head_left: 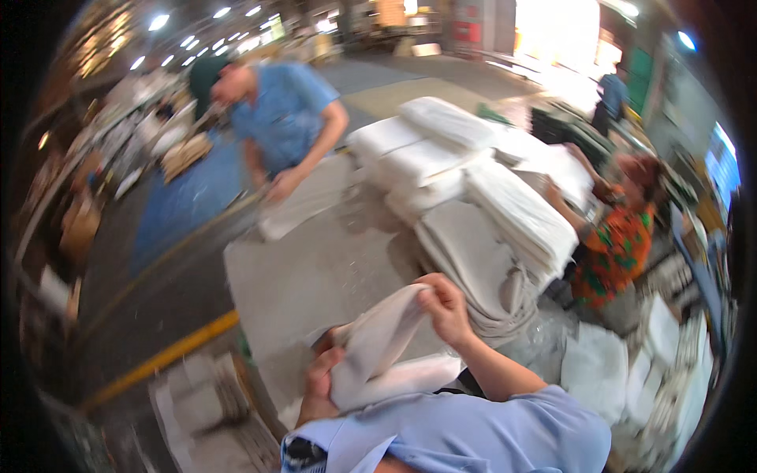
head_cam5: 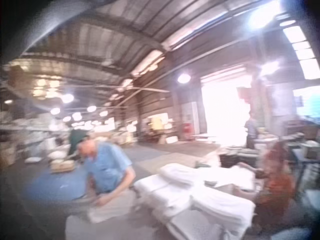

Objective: The person folds white foam cushions and inserts them into grey fabric covers at a work table. The person handles the cushions one at a time, aligns the edges, and places the finished items into a stack.

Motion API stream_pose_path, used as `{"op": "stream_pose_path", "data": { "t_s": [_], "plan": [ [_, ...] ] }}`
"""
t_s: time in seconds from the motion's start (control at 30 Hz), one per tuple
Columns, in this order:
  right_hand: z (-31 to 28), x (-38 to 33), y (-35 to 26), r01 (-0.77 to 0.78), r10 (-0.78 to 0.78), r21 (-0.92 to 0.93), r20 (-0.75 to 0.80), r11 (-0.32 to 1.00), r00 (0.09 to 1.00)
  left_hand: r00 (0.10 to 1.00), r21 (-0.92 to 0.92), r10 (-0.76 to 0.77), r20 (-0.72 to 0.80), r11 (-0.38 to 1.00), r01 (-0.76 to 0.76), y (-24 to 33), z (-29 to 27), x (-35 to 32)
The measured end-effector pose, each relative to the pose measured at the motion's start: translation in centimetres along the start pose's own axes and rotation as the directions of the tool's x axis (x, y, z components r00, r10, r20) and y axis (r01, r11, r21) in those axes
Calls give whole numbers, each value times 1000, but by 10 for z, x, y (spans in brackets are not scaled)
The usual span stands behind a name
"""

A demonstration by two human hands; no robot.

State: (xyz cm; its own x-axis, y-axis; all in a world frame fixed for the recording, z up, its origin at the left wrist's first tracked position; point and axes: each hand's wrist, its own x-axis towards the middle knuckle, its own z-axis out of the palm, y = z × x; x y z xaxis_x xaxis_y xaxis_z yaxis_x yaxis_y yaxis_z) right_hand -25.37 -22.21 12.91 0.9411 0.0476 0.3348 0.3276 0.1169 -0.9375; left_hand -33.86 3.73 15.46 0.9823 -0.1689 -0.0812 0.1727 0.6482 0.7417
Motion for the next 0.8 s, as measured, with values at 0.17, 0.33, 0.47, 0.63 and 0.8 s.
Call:
{"op": "stream_pose_path", "data": {
  "t_s": [0.17, 0.33, 0.47, 0.63, 0.8],
  "plan": [
    [3, -13, 30, -123, 100, 251, 105, 960, 989, 989, -14, 78, -124, 997, -80, 4, 19, -5],
    [2, -14, 19, -90, 73, 180, 98, 980, 992, 976, 13, 60, -211, 998, -58, 12, 15, 1],
    [-5, -12, 11, -117, 98, 260, 84, 959, 992, 999, 24, -22, -47, 999, 23, 7, -20, -4],
    [-5, -8, 11, -49, 55, 187, -29, 981, 998, 997, -58, -63, 41, 996, 65, -9, -27, -3],
    [-7, -6, 8, -36, 47, 145, -74, 989, 996, 974, -52, -203, 103, 977, 209, -16, -20, -10]
  ]
}}
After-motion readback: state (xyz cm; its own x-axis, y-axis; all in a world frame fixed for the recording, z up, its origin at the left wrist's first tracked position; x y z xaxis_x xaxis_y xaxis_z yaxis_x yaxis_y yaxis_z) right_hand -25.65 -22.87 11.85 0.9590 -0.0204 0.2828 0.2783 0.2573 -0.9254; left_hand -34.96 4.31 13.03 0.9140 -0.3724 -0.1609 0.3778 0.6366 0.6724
